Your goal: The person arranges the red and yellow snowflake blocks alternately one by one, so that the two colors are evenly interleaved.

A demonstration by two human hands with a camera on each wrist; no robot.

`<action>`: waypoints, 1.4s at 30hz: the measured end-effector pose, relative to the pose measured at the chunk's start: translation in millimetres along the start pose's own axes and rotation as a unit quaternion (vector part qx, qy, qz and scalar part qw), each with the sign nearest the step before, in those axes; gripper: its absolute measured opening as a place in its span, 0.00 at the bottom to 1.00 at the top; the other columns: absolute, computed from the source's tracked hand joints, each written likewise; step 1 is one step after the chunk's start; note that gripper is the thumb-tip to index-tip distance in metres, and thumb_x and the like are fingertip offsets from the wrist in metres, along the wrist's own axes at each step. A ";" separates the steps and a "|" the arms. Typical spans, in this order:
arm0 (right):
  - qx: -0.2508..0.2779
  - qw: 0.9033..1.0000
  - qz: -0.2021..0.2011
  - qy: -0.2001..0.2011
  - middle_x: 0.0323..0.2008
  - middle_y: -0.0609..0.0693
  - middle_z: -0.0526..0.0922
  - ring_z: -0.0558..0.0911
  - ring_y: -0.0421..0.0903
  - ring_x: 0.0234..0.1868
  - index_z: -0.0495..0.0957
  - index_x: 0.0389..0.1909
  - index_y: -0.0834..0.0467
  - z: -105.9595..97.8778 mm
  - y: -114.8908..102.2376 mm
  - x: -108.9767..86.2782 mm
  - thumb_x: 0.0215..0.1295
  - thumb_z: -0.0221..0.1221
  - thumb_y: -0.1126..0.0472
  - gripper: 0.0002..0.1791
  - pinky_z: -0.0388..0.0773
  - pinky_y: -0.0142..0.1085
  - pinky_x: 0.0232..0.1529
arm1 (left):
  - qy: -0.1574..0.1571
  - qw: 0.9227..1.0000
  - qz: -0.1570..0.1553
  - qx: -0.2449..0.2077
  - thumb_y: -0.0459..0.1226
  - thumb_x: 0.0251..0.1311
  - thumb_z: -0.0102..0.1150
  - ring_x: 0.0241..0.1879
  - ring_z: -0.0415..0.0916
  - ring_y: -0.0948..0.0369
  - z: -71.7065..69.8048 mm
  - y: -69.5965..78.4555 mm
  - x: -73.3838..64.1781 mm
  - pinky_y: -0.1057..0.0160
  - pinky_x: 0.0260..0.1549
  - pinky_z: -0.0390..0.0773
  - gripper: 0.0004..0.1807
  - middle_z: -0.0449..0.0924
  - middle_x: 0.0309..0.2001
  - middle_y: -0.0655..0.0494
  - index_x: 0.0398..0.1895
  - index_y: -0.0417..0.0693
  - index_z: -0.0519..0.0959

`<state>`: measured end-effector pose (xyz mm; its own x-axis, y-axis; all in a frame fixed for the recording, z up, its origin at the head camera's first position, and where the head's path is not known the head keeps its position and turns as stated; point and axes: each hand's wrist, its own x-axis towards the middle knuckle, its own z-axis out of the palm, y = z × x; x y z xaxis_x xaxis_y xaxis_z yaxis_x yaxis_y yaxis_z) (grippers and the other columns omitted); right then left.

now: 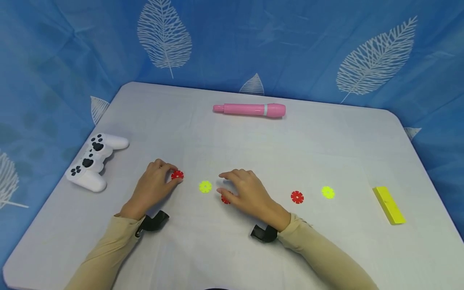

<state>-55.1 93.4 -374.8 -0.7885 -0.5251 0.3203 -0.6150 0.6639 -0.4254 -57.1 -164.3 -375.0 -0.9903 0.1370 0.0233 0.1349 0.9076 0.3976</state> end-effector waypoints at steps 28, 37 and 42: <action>0.053 0.994 0.034 -0.090 0.44 0.46 0.80 0.77 0.40 0.46 0.75 0.51 0.53 10.0 -9.4 23.7 0.59 0.57 0.51 0.19 0.73 0.37 0.48 | 0.039 0.977 -0.005 -0.212 0.37 0.57 0.57 0.29 0.79 0.55 -5.0 21.9 68.7 0.67 0.24 0.71 0.11 0.83 0.32 0.46 0.41 0.42 0.78; 0.073 0.995 0.027 -0.067 0.43 0.47 0.81 0.78 0.41 0.43 0.75 0.49 0.55 8.9 -7.4 31.4 0.59 0.57 0.52 0.19 0.74 0.36 0.45 | 0.043 0.974 -0.048 -0.216 0.40 0.57 0.57 0.26 0.75 0.59 13.9 21.3 103.9 0.68 0.22 0.66 0.12 0.84 0.30 0.45 0.39 0.43 0.80; 0.080 0.995 0.024 -0.058 0.42 0.49 0.81 0.79 0.43 0.42 0.75 0.50 0.56 6.5 -7.2 35.9 0.59 0.57 0.53 0.19 0.74 0.36 0.43 | 0.056 0.978 -0.045 -0.197 0.40 0.56 0.58 0.30 0.77 0.54 20.7 18.7 112.9 0.66 0.27 0.68 0.12 0.83 0.31 0.44 0.36 0.40 0.81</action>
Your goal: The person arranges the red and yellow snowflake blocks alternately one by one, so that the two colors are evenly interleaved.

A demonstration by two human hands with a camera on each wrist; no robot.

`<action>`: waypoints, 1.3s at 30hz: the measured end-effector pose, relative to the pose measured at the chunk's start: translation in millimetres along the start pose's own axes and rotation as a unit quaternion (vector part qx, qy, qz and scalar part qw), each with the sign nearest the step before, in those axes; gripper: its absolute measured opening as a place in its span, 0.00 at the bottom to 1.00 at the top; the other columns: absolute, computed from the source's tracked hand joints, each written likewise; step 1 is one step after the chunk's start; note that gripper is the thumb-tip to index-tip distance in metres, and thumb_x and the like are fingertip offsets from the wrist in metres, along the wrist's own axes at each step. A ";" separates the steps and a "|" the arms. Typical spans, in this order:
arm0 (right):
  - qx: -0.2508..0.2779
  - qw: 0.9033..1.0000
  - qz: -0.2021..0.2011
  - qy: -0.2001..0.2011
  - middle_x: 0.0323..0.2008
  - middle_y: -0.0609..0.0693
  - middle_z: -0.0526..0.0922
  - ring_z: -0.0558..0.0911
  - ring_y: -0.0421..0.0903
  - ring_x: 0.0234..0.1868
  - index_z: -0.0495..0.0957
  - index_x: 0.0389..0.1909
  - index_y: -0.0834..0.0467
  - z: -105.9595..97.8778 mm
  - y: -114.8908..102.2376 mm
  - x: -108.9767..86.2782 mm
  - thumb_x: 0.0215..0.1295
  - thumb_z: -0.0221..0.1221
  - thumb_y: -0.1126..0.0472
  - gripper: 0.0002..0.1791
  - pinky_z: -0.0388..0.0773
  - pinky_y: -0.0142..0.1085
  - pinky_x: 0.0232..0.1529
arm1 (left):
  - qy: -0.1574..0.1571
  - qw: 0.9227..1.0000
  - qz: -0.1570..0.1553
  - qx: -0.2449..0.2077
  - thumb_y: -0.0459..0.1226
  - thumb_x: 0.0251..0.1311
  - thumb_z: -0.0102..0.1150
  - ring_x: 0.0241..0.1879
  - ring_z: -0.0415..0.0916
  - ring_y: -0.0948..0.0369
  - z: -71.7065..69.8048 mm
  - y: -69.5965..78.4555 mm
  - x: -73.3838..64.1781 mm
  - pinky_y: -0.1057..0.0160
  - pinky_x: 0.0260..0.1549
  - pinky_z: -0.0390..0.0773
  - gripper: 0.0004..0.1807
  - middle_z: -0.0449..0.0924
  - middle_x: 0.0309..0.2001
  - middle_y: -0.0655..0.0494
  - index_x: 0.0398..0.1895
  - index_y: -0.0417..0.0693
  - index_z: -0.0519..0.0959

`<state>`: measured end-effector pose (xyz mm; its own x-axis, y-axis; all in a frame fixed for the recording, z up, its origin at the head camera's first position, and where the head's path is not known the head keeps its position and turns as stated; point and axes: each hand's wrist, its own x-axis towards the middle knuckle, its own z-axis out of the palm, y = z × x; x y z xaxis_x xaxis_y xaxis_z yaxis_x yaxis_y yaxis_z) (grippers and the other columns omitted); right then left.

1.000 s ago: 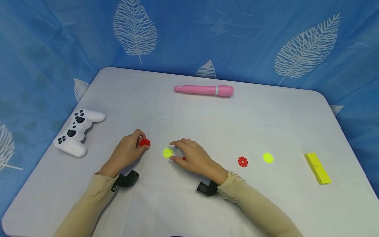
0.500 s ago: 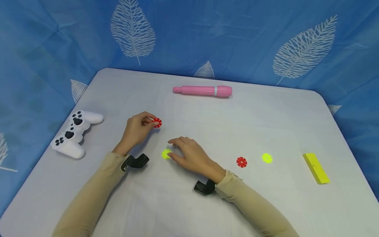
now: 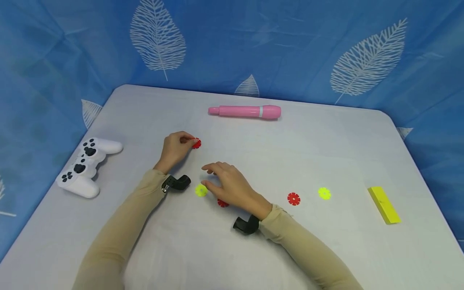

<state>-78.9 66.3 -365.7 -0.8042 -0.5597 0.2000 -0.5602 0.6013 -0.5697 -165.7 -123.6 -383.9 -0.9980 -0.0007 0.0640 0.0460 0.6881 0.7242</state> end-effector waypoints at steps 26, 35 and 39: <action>-0.008 0.988 0.058 -0.140 0.46 0.50 0.75 0.74 0.43 0.46 0.71 0.56 0.52 2.8 6.1 11.4 0.56 0.60 0.50 0.26 0.73 0.36 0.47 | -0.138 0.983 0.052 0.108 0.44 0.50 0.64 0.40 0.63 0.54 -6.5 -0.7 5.5 0.59 0.37 0.67 0.26 0.67 0.43 0.44 0.54 0.45 0.75; -0.052 0.981 0.040 -0.183 0.49 0.50 0.71 0.71 0.44 0.49 0.70 0.57 0.50 0.7 0.9 12.9 0.53 0.62 0.48 0.29 0.71 0.37 0.48 | -0.138 0.983 0.055 0.105 0.43 0.52 0.63 0.41 0.63 0.53 -7.7 -2.8 6.2 0.58 0.40 0.68 0.25 0.67 0.44 0.43 0.54 0.44 0.75; -0.066 0.981 0.033 -0.180 0.49 0.50 0.70 0.71 0.45 0.49 0.72 0.54 0.50 1.4 -0.7 11.9 0.53 0.63 0.48 0.27 0.70 0.38 0.48 | -0.135 0.984 0.057 0.102 0.43 0.53 0.62 0.40 0.63 0.54 -7.6 -3.0 6.0 0.58 0.39 0.68 0.24 0.67 0.43 0.44 0.53 0.44 0.75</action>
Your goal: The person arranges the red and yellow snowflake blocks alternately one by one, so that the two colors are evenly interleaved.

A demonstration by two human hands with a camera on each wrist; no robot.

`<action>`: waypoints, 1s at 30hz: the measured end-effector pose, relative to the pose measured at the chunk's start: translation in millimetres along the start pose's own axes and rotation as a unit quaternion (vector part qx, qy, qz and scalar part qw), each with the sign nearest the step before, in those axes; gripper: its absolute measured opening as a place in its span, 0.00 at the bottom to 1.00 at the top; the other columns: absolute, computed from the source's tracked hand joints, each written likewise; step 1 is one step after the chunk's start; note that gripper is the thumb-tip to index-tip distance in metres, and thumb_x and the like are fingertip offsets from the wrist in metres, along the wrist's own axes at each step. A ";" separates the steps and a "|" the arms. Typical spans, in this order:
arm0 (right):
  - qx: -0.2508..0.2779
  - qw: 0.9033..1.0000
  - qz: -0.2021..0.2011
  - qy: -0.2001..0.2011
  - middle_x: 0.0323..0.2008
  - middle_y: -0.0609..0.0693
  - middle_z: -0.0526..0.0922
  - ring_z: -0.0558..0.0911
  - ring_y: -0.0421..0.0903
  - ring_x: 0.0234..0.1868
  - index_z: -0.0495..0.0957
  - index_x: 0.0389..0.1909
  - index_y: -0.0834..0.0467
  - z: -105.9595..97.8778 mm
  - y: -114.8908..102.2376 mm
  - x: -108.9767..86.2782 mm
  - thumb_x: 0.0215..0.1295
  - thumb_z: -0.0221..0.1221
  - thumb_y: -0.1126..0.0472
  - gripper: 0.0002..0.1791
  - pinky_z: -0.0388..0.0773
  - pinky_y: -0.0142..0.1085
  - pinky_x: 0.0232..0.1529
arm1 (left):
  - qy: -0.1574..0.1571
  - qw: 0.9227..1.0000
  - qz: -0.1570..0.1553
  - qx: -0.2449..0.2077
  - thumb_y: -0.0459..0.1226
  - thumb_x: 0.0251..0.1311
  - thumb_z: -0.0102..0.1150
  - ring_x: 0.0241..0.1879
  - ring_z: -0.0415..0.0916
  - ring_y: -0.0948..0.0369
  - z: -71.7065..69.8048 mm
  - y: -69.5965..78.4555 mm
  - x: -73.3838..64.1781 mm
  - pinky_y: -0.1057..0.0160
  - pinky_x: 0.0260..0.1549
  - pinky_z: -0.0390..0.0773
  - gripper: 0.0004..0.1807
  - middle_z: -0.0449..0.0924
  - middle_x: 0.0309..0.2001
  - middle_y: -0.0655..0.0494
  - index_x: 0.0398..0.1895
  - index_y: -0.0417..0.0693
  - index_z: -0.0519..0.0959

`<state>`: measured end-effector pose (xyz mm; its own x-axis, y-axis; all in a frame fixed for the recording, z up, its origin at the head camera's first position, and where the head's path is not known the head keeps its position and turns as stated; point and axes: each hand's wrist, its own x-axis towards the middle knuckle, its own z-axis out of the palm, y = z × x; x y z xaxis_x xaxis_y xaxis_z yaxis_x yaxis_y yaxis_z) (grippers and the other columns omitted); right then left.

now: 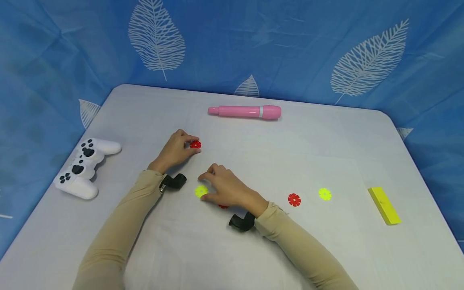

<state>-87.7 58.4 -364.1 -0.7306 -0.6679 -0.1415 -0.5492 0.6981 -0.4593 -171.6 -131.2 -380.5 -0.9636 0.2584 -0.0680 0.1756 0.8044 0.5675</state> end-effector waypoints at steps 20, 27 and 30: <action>0.025 0.999 0.013 0.025 0.45 0.51 0.71 0.70 0.45 0.46 0.77 0.46 0.54 6.4 -4.1 -0.6 0.53 0.64 0.55 0.19 0.68 0.36 0.45 | -0.004 1.000 0.016 -0.024 0.43 0.54 0.61 0.71 0.42 0.46 2.6 -8.2 1.9 0.44 0.67 0.41 0.20 0.54 0.68 0.41 0.49 0.44 0.76; 0.038 0.999 0.016 0.025 0.45 0.50 0.71 0.70 0.44 0.45 0.78 0.45 0.55 9.3 -3.8 0.3 0.52 0.64 0.56 0.18 0.69 0.35 0.45 | -0.001 0.999 0.040 -0.020 0.43 0.54 0.60 0.70 0.45 0.47 3.7 -8.5 0.3 0.42 0.67 0.41 0.22 0.58 0.67 0.44 0.51 0.42 0.75; 0.034 0.999 0.014 0.026 0.45 0.50 0.72 0.71 0.44 0.46 0.78 0.45 0.55 9.9 -4.0 0.4 0.52 0.64 0.56 0.18 0.69 0.35 0.45 | -0.001 0.999 0.050 -0.014 0.43 0.55 0.60 0.70 0.46 0.47 3.7 -8.7 -0.1 0.42 0.67 0.42 0.23 0.59 0.66 0.45 0.51 0.42 0.74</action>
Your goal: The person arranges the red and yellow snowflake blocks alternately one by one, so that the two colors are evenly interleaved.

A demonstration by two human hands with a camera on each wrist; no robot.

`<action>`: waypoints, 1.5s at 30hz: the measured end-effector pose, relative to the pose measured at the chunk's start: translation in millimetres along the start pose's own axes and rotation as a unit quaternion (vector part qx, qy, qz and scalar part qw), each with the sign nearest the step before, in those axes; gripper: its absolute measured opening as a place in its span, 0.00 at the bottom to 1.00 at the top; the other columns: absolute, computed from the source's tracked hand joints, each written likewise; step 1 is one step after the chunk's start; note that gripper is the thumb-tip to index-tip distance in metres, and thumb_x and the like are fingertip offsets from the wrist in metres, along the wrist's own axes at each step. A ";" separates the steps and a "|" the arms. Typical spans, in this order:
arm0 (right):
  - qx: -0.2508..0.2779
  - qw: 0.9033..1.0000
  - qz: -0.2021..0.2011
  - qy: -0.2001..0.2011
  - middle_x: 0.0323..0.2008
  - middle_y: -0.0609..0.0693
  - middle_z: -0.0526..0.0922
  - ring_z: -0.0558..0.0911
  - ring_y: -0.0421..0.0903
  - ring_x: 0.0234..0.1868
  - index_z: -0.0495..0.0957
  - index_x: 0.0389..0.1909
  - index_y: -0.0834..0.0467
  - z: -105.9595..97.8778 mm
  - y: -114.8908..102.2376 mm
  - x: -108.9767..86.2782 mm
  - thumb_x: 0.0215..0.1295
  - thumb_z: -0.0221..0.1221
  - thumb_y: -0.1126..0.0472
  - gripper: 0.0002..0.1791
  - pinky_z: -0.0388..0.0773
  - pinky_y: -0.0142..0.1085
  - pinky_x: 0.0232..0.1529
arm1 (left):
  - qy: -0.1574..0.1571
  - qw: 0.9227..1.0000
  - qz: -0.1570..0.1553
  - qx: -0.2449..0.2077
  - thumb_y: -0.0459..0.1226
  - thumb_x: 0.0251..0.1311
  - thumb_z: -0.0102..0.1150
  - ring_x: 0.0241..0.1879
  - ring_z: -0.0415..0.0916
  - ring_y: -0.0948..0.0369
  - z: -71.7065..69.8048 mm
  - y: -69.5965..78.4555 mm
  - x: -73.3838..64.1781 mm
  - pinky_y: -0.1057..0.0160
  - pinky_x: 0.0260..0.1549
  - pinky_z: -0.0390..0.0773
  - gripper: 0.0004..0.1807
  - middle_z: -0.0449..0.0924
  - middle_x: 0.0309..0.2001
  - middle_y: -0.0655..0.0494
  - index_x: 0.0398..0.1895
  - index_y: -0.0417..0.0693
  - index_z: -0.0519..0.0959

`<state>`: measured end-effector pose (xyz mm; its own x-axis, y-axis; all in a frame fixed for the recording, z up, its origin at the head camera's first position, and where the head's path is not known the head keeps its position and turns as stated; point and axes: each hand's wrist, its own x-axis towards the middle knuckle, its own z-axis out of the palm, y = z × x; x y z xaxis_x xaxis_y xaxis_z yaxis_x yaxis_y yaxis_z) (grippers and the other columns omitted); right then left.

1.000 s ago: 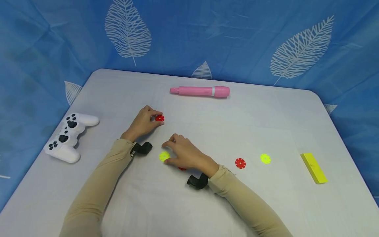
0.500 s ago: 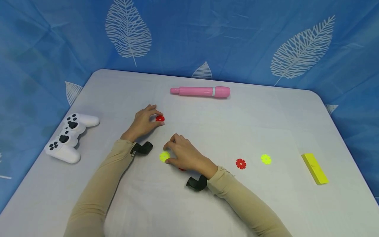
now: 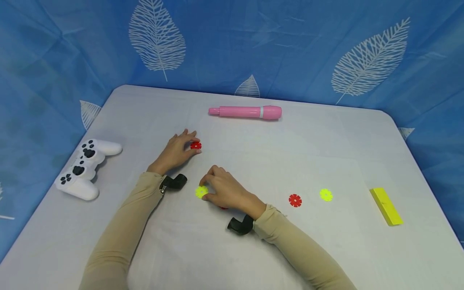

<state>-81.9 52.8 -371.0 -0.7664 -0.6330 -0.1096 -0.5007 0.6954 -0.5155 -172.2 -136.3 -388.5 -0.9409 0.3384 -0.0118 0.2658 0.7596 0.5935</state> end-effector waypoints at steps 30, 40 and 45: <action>0.118 0.993 0.007 -0.001 0.29 0.46 0.78 0.74 0.38 0.31 0.75 0.37 0.56 1.1 -5.3 3.5 0.54 0.59 0.68 0.10 0.70 0.26 0.33 | -0.001 1.000 0.001 0.020 0.43 0.56 0.59 0.70 0.47 0.47 0.1 2.9 -1.3 0.44 0.67 0.42 0.22 0.59 0.67 0.45 0.52 0.42 0.74; 0.125 0.992 -0.001 0.009 0.29 0.46 0.79 0.75 0.38 0.31 0.75 0.36 0.56 0.9 -3.8 3.5 0.55 0.59 0.67 0.08 0.70 0.25 0.33 | 0.011 0.999 0.020 0.038 0.43 0.56 0.58 0.69 0.50 0.46 1.9 0.4 -2.4 0.43 0.66 0.45 0.20 0.62 0.65 0.44 0.50 0.43 0.75; 0.136 0.991 -0.005 0.009 0.29 0.46 0.79 0.75 0.38 0.31 0.75 0.36 0.56 0.2 -1.5 3.8 0.55 0.59 0.67 0.08 0.71 0.25 0.34 | 0.021 0.998 0.031 0.042 0.43 0.56 0.58 0.67 0.53 0.46 3.2 -1.2 -3.3 0.43 0.65 0.48 0.19 0.66 0.63 0.45 0.49 0.44 0.76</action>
<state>-84.0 49.2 -370.8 -0.7706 -0.6310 -0.0890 -0.3828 0.5701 -0.7270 -168.8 -136.5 -391.7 -0.9297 0.3638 0.0574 0.3383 0.7821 0.5233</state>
